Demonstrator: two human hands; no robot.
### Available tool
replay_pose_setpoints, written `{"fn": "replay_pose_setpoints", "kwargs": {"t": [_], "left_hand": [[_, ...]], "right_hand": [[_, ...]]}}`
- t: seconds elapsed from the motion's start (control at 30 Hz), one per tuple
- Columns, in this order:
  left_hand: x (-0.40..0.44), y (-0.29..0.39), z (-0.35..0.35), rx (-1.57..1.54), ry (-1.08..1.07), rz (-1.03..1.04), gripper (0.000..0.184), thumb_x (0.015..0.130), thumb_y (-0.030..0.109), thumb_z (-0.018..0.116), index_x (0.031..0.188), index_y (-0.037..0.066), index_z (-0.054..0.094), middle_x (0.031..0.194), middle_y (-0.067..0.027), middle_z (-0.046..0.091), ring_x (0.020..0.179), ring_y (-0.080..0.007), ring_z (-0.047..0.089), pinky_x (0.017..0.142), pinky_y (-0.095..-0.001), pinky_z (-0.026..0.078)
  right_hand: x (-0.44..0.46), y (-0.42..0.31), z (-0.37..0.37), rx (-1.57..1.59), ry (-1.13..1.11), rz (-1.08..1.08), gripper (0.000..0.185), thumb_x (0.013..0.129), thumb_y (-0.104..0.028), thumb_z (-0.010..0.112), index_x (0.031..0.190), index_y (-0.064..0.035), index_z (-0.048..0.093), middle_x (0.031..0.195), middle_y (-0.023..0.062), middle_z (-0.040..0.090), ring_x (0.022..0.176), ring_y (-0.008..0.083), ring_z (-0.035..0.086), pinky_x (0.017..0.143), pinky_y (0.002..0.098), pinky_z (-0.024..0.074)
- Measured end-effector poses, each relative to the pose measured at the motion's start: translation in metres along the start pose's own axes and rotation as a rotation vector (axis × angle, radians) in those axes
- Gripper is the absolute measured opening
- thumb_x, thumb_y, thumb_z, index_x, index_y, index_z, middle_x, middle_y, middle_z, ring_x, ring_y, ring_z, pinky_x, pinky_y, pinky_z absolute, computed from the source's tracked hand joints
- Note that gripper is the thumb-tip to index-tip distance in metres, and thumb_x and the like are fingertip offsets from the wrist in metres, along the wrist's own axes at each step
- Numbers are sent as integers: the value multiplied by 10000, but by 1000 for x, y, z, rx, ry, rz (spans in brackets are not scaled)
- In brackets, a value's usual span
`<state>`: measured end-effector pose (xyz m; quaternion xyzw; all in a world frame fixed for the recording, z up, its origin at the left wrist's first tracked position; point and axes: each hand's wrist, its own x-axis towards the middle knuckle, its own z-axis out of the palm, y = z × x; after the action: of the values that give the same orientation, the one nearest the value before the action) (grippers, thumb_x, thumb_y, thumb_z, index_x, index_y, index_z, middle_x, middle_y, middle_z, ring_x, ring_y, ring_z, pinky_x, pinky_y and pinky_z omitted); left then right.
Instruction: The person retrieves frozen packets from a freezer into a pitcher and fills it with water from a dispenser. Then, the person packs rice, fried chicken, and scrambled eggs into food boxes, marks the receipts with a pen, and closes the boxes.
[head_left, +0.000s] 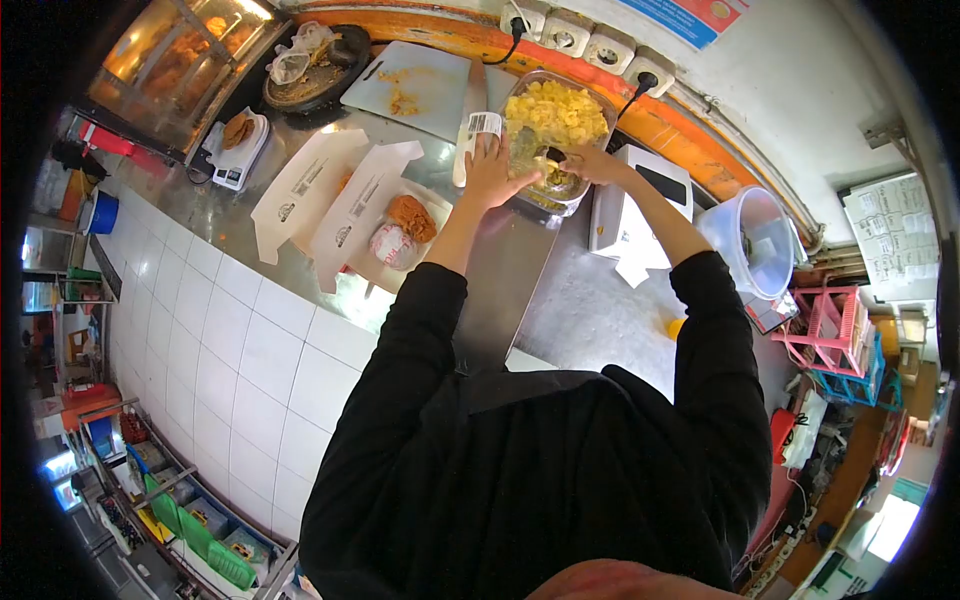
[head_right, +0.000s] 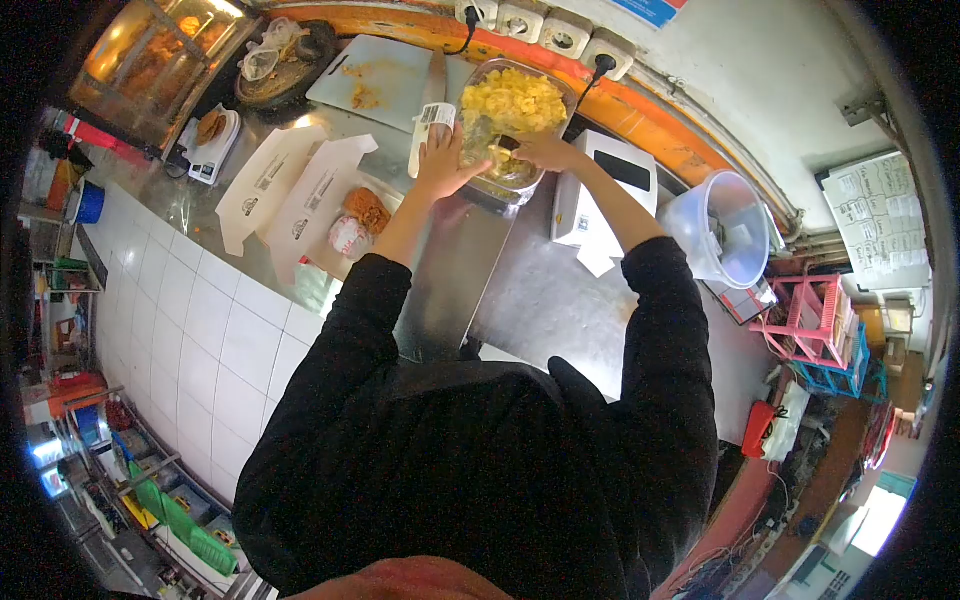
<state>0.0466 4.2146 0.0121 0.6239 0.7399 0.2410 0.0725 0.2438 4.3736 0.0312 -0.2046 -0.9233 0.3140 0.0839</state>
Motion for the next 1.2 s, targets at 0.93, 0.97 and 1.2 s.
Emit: {"fn": "replay_pose_setpoints", "kwargs": {"t": [0.93,0.97,1.2], "left_hand": [[15,-37,24,-906,159,-35,905,616,-56,491,1466,57,201,1506,-238,120,1321,-316,312,711,-270,512],[13,-38,28,-827,171,-20,910,619,-36,510,1467,53,192,1503,-242,126,1323,-326,305,761,-294,487],[0,-16,15,-289,153,81,1170,628,351,734,1457,-19,-4,1480,-293,138,1357,-490,110,1112,-515,72]], "right_hand": [[44,-29,68,392,-297,354,325,866,-298,605,782,12,557,680,57,518,591,159,477,503,326,395],[39,-65,40,295,-300,375,345,863,-322,619,756,-2,548,657,47,510,560,150,465,471,318,373],[36,-50,-2,754,-688,451,387,909,-360,572,607,-173,418,527,-69,360,380,37,221,339,238,149]]}}
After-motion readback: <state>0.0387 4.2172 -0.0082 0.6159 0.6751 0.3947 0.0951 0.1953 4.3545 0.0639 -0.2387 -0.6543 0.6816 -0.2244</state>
